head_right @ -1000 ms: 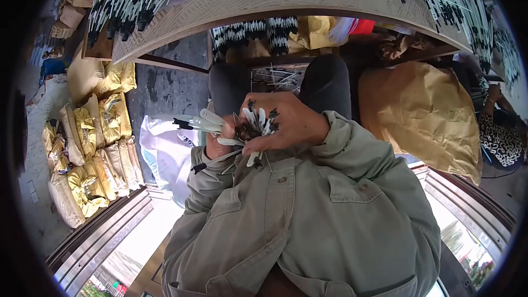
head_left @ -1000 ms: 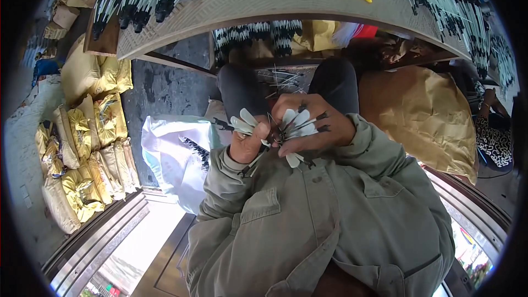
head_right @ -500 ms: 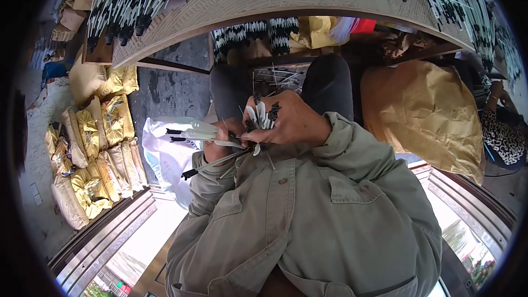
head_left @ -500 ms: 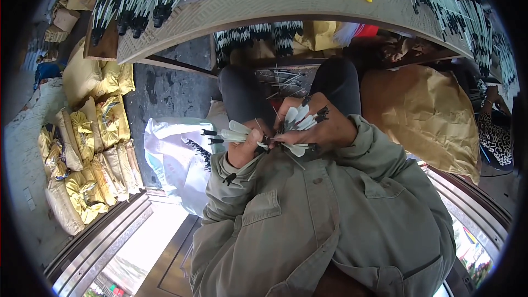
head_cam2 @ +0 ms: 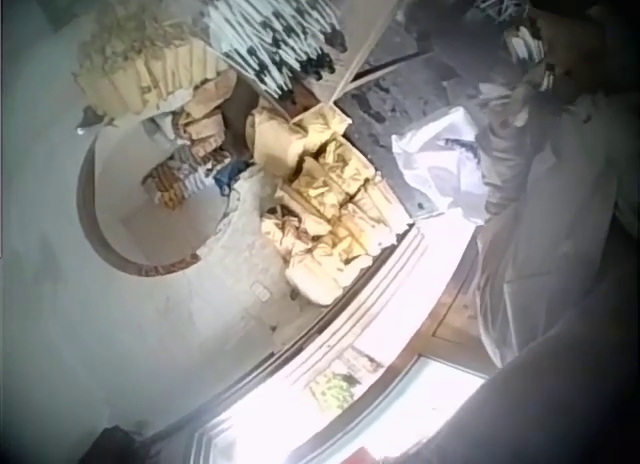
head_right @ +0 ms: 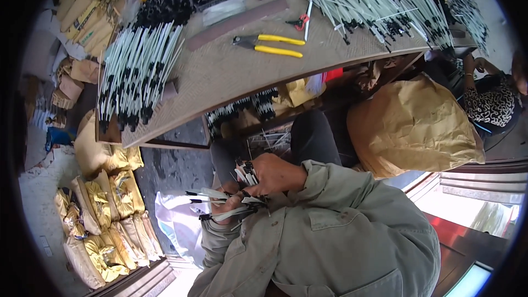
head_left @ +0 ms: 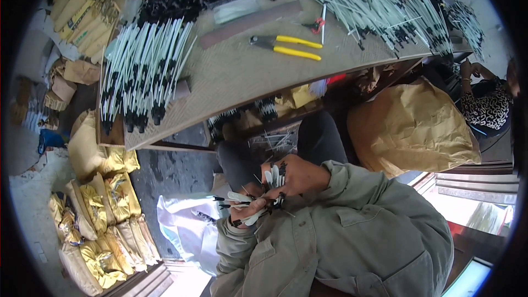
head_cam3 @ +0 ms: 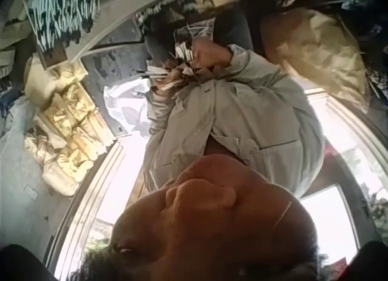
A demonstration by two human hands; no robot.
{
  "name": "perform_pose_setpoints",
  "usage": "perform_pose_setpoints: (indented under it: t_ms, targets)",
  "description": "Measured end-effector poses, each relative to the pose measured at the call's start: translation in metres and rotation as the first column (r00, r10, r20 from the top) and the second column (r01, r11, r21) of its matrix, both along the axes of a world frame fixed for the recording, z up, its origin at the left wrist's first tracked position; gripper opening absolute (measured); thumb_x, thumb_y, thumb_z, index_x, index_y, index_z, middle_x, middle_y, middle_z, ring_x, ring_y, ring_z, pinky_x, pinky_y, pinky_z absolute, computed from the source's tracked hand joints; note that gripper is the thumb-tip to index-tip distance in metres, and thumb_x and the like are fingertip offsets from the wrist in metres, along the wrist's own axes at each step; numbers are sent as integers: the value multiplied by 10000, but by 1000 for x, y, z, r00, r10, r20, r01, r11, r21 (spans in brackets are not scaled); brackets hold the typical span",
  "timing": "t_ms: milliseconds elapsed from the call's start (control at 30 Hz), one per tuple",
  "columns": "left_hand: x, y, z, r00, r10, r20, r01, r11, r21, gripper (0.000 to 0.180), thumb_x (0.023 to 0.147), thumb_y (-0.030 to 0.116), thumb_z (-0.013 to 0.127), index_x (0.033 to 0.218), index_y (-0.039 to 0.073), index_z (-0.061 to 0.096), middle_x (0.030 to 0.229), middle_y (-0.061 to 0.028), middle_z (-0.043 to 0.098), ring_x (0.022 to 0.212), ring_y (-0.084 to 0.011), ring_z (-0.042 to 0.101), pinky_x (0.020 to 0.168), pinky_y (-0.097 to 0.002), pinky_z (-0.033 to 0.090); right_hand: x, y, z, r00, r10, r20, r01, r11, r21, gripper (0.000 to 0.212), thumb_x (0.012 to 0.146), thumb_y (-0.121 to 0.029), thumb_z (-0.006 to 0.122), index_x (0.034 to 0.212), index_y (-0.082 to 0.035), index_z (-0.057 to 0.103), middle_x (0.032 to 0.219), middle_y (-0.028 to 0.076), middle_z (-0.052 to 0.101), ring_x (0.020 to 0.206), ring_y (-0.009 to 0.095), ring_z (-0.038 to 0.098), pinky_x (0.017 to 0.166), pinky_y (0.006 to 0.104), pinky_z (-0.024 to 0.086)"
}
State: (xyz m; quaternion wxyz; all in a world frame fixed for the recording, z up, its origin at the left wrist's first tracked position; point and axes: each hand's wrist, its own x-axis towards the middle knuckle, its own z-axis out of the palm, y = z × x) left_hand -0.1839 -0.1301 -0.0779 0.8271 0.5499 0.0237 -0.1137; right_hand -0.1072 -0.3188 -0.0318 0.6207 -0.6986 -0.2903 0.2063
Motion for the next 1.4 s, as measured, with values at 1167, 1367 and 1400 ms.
perform_pose_setpoints:
  t_ms: [1167, 1367, 1400]
  targets:
    - [124, 68, -80, 974, -111, 197, 155, 962, -226, 297, 736, 244, 686, 834, -29, 621, 778, -109, 588, 651, -194, 557, 595, -301, 412, 430, -123, 48, 411, 259, 874, 872, 169, -460, 277, 706, -74, 590, 969, -148, 545, 952, 82, 542, 766, 266, 625, 562, 406, 485]
    - [120, 84, -90, 976, -129, 175, 164, 965, -205, 280, 735, 206, 687, 855, -38, 620, 785, -112, 589, 637, -192, 562, 581, -296, 425, 435, -115, 48, 427, 347, 835, 862, 123, -492, 262, 697, -98, 606, 946, -163, 552, 961, 57, 545, 719, 227, 633, 526, 364, 484]
    - [118, 82, -92, 976, -135, 173, 170, 964, -206, 278, 734, 200, 688, 858, -39, 620, 787, -112, 589, 635, -192, 562, 579, -295, 427, 436, -120, 49, 432, 351, 831, 858, 126, -499, 259, 697, -101, 607, 942, -164, 550, 961, 51, 538, 713, 223, 631, 524, 359, 483]
